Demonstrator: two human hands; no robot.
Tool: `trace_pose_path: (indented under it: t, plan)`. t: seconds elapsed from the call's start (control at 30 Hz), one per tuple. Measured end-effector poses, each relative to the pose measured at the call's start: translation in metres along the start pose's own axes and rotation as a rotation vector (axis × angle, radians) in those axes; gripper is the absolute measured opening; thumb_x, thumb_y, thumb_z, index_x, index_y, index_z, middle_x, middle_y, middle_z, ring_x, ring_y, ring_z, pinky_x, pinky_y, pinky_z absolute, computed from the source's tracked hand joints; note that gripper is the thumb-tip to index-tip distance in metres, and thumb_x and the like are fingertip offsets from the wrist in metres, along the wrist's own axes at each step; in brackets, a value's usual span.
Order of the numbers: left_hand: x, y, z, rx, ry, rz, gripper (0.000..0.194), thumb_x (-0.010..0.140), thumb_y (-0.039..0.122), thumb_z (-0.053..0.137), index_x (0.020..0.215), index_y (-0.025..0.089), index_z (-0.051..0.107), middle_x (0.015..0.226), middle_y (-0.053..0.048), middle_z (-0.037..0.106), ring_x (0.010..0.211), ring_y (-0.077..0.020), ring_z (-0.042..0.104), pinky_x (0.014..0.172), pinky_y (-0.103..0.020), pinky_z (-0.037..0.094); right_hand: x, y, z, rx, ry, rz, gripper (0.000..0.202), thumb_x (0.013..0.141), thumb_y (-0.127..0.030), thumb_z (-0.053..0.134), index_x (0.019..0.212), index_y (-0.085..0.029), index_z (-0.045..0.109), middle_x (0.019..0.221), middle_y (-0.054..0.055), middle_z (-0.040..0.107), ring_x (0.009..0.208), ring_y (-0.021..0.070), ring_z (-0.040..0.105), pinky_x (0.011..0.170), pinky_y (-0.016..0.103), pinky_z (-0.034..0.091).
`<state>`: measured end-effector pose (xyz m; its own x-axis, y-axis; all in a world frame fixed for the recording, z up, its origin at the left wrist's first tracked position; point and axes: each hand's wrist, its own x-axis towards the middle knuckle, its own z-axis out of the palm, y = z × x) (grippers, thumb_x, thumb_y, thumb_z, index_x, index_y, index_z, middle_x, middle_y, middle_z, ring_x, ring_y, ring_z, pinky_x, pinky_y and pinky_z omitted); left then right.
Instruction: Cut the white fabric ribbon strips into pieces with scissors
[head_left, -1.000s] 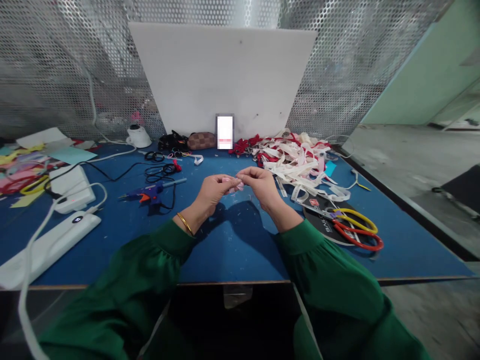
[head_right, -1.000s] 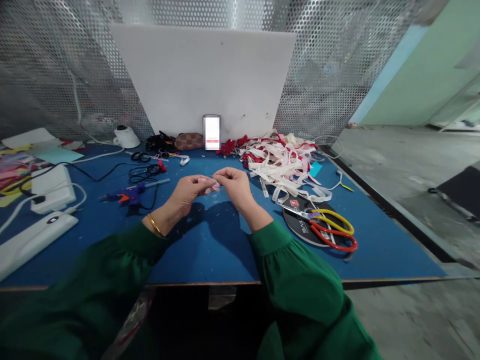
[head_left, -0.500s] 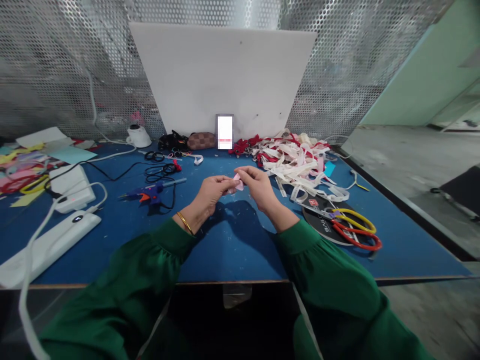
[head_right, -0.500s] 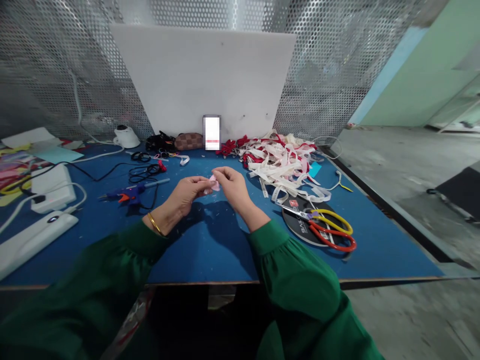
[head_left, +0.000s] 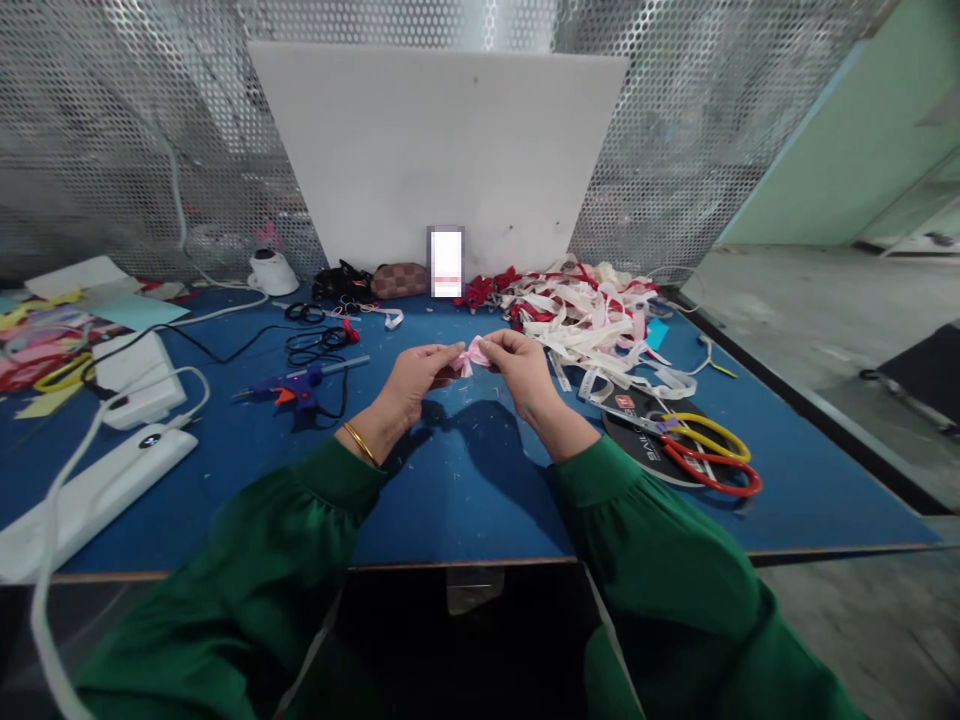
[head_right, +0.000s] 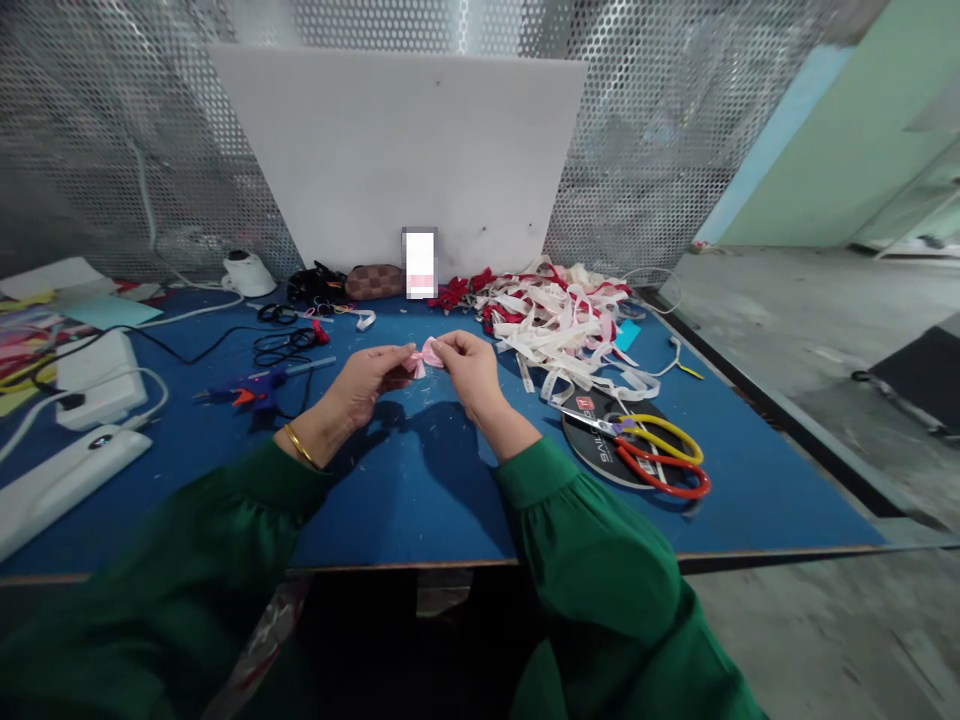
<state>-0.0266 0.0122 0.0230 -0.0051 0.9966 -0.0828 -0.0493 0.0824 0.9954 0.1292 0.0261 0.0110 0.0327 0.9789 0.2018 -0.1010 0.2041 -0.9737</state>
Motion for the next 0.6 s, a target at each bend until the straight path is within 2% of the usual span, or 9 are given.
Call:
trace_pose_path:
  t: [0.13,0.27,0.47,0.6]
  plan:
    - [0.000,-0.002,0.001,0.077,0.048,0.123,0.037,0.058,0.051,0.086,0.065,0.017,0.074,0.065,-0.005,0.069,0.062,-0.0141,0.055,0.063,-0.028,0.042,-0.004,-0.005,0.002,0.041,-0.037,0.085,0.035,0.065,-0.050,0.080,0.069,-0.019,0.065,0.062,-0.001,0.061,0.059,0.0115,0.050,0.057,0.027,0.040]
    - [0.001,-0.003,0.001,0.120,0.071,0.233,0.032,0.064,0.048,0.082,0.063,0.017,0.074,0.064,-0.004,0.068,0.063,-0.0143,0.056,0.065,-0.028,0.044,-0.008,-0.001,0.006,0.037,-0.116,0.179,0.041,0.059,-0.051,0.085,0.063,-0.019,0.060,0.059,-0.001,0.060,0.057,0.0112,0.051,0.054,0.026,0.038]
    - [0.001,0.000,-0.001,0.109,0.017,0.214,0.033,0.065,0.049,0.082,0.068,0.017,0.077,0.070,-0.006,0.072,0.066,-0.0156,0.059,0.067,-0.030,0.047,-0.005,0.006,0.005,0.095,-0.052,0.128,0.029,0.062,-0.043,0.078,0.062,-0.021,0.059,0.058,-0.002,0.059,0.056,0.0104,0.051,0.056,0.026,0.039]
    - [0.001,-0.002,0.000,0.126,0.031,0.235,0.027,0.065,0.043,0.083,0.069,0.017,0.077,0.070,-0.006,0.073,0.066,-0.0153,0.060,0.068,-0.030,0.048,-0.005,0.003,0.004,0.095,-0.099,0.137,0.031,0.066,-0.046,0.076,0.064,-0.020,0.061,0.060,-0.001,0.060,0.055,0.0103,0.050,0.056,0.026,0.039]
